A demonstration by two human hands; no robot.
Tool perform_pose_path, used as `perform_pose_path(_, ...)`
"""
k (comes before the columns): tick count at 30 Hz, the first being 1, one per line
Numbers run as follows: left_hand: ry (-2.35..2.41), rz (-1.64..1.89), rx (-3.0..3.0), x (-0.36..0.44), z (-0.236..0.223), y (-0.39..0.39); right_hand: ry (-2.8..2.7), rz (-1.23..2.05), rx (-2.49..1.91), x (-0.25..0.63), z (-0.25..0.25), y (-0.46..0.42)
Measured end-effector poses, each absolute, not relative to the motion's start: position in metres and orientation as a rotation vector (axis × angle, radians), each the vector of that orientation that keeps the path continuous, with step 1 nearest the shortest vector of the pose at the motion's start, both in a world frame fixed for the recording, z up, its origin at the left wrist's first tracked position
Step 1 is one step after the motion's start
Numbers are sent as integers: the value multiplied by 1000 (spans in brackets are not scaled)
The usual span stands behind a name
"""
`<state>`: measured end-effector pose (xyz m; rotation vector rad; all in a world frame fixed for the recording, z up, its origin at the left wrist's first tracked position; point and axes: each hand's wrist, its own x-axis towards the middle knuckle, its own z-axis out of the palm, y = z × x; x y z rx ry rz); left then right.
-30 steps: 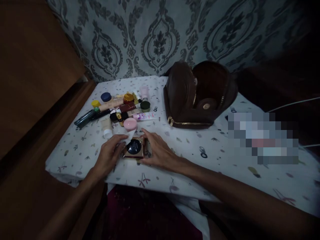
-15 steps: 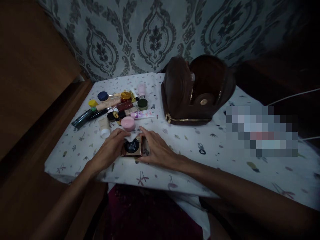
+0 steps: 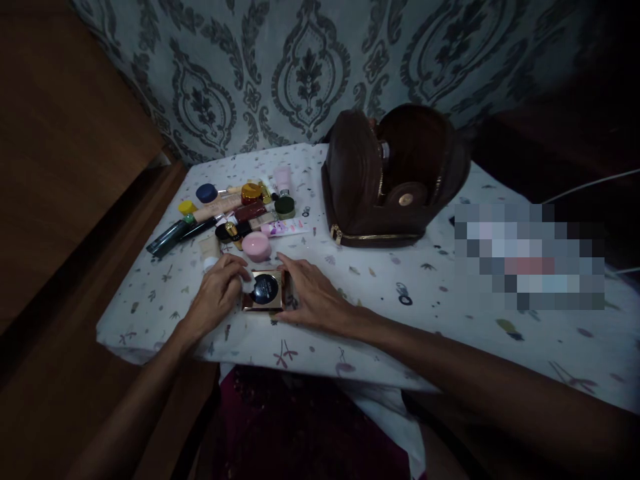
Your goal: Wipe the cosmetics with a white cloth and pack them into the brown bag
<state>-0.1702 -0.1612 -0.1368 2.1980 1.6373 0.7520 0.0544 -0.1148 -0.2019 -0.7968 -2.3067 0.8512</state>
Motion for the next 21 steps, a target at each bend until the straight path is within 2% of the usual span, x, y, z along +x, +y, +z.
perform_pose_path(12, 1998, 893, 1880, -165, -149, -164, -2296, 852, -785, 55, -200, -116)
perform_pose_path(21, 1810, 956, 1805, -172, -147, -162, -2337, 823, -817, 55, -197, -117)
